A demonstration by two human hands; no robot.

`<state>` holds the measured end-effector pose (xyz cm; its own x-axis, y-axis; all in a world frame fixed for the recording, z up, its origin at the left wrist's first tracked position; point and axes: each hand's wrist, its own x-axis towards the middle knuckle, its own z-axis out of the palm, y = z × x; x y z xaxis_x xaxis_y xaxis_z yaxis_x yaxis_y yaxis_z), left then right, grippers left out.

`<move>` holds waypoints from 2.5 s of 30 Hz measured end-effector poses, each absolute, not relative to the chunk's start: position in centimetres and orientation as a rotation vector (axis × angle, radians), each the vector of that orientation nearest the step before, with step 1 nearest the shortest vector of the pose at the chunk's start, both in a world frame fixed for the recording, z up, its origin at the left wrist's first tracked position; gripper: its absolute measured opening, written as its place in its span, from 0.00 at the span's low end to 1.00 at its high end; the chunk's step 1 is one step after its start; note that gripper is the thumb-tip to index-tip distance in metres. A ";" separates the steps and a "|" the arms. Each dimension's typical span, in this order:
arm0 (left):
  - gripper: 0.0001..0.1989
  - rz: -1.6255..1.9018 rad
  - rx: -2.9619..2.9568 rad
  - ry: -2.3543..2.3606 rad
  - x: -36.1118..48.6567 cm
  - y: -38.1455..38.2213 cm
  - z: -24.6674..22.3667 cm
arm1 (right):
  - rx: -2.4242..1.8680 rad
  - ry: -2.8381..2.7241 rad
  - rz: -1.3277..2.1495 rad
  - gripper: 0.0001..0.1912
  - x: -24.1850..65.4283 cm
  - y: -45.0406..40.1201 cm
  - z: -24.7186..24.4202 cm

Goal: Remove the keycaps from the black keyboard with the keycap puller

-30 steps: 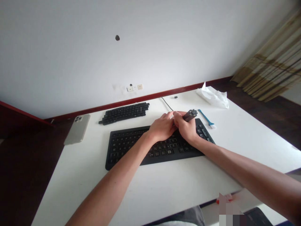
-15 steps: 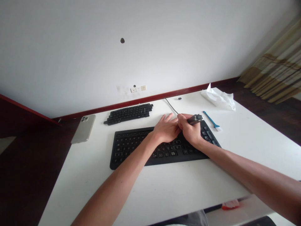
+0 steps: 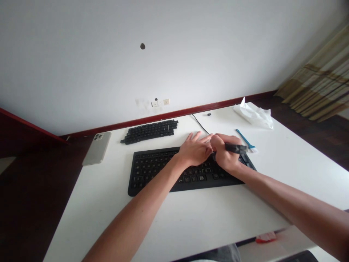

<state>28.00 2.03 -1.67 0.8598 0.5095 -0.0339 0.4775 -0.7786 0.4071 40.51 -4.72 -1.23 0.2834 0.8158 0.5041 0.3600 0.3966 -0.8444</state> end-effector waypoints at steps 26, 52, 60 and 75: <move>0.22 0.714 1.904 0.580 27.7 3.5 -1.8 | -1.215 -1.458 0.665 0.20 44.9 -1.1 2.0; 0.23 0.916 0.977 0.526 26.7 6.0 -2.3 | -1.548 -2.104 1.038 0.10 49.5 -0.7 3.3; 0.22 0.908 0.962 0.498 26.8 5.8 -2.3 | -1.535 -1.993 0.932 0.10 50.0 -0.3 2.8; 0.21 0.859 1.024 0.503 26.6 5.7 -2.0 | -1.890 -1.841 0.574 0.20 52.2 0.9 0.8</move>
<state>26.64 5.73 -2.01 0.5830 0.8122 0.0216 -0.3787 0.2481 0.8916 52.24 0.87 0.75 0.0286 0.9996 0.0082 0.8178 -0.0187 -0.5751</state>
